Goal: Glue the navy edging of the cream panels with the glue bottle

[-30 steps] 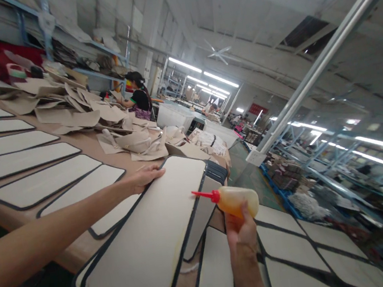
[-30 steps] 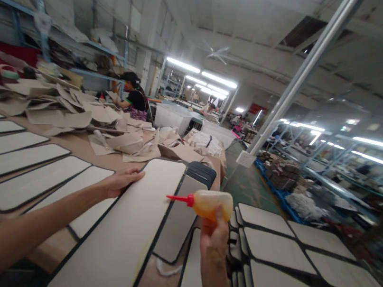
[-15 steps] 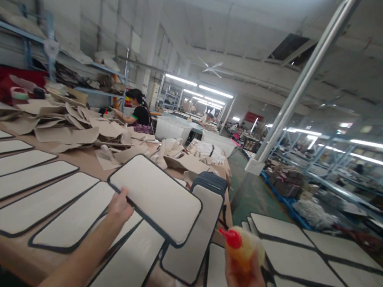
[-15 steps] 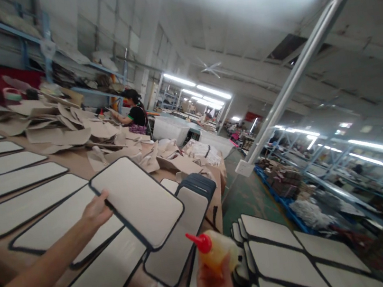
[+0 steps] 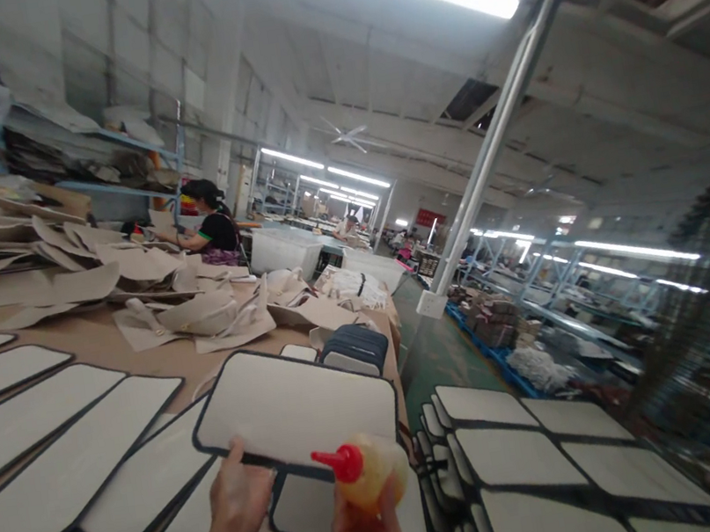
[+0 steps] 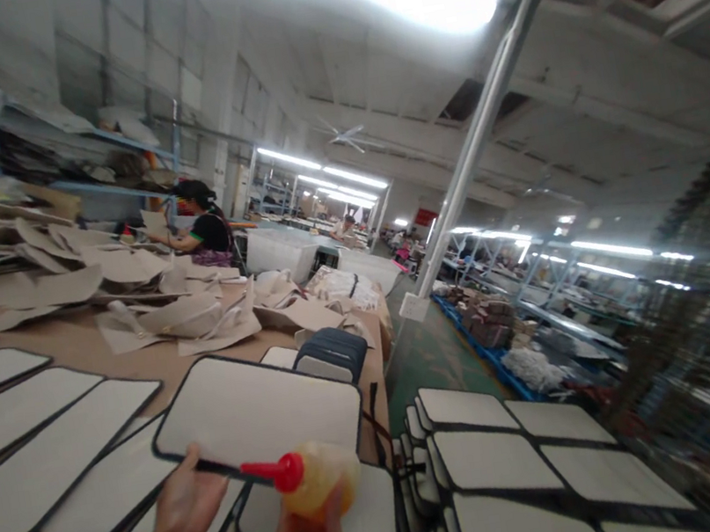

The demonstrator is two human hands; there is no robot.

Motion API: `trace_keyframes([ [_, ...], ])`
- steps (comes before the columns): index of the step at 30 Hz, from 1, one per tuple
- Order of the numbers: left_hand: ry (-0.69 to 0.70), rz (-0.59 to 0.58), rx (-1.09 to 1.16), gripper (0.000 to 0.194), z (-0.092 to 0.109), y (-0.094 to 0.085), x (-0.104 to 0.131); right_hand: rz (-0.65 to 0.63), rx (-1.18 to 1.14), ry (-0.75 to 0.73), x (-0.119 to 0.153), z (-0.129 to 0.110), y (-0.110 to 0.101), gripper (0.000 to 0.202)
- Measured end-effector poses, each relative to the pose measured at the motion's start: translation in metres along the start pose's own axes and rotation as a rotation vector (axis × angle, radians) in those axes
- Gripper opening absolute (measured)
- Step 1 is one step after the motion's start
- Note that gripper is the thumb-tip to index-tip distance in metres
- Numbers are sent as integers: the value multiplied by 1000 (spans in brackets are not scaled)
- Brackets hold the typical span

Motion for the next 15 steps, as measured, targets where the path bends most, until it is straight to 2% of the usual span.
trace_keyframes([
  [5,-105,-109,155,26,2,-6,9,-12,72,-38,2,-14,2,31],
  [8,-194,-191,137,12,-3,-30,5,52,31,-9,-3,-27,8,36],
  [10,-286,-198,17,18,-11,-55,4,97,3,2,-8,-34,9,35],
  [12,-341,-173,-200,34,-18,-79,6,91,-39,12,-12,-39,6,30],
  [14,-232,-181,-436,42,-12,-89,8,49,-79,17,-13,-42,1,24],
  [15,-117,-206,-526,43,-2,-85,8,24,-84,19,-12,-43,0,22],
])
Point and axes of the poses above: each hand's wrist, its own x-axis away from the middle knuckle, its own y-axis out of the palm, z = x × y, the point moved 1 cm from there along -x, towards the middle knuckle, and after that the axes turned 9 degrees about -x, right-handed, at the moved point
